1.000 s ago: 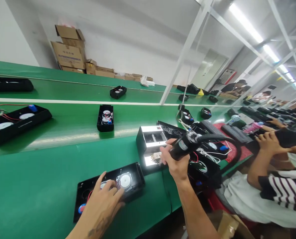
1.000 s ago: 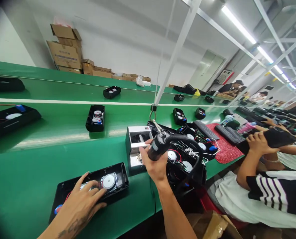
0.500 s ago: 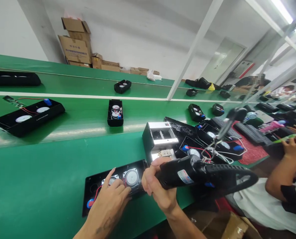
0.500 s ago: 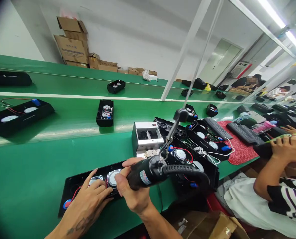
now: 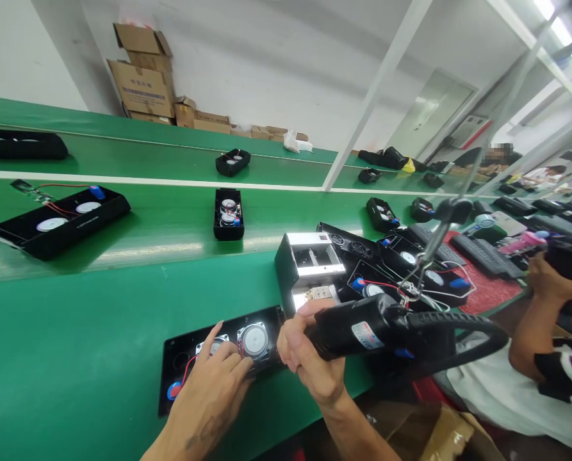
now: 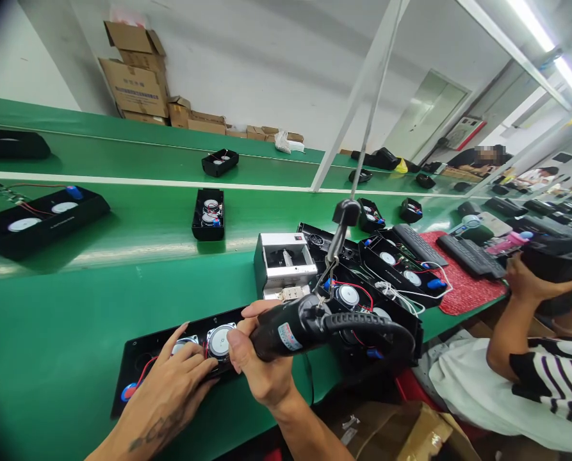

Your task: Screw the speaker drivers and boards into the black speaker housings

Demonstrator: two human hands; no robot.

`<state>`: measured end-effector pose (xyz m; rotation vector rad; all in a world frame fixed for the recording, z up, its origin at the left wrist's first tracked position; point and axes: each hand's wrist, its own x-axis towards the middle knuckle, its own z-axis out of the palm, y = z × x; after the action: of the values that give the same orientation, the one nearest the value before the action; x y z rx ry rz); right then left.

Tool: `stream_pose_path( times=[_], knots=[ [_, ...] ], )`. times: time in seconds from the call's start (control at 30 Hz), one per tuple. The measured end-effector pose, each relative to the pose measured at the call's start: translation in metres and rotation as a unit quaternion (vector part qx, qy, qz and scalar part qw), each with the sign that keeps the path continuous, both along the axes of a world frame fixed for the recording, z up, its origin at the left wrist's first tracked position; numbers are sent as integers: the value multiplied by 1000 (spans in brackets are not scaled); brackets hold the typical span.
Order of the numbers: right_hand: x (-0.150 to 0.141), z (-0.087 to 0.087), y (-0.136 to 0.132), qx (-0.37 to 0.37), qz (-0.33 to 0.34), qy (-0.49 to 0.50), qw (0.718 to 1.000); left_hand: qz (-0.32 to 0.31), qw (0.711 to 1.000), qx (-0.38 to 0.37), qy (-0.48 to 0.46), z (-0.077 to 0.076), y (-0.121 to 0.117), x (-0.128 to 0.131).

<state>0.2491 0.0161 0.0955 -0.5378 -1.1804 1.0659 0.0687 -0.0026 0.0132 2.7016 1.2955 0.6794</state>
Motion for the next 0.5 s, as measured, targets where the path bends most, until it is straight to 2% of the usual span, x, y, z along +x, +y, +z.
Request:
stream_pose_path(
  times=[0.3, 0.5],
  knots=[
    [1, -3, -2, -17, 7, 3, 1000, 11, 999, 0, -41, -3, 1, 1],
    [9, 20, -11, -9, 11, 71, 997, 24, 988, 76, -134, 10, 3, 0]
  ],
)
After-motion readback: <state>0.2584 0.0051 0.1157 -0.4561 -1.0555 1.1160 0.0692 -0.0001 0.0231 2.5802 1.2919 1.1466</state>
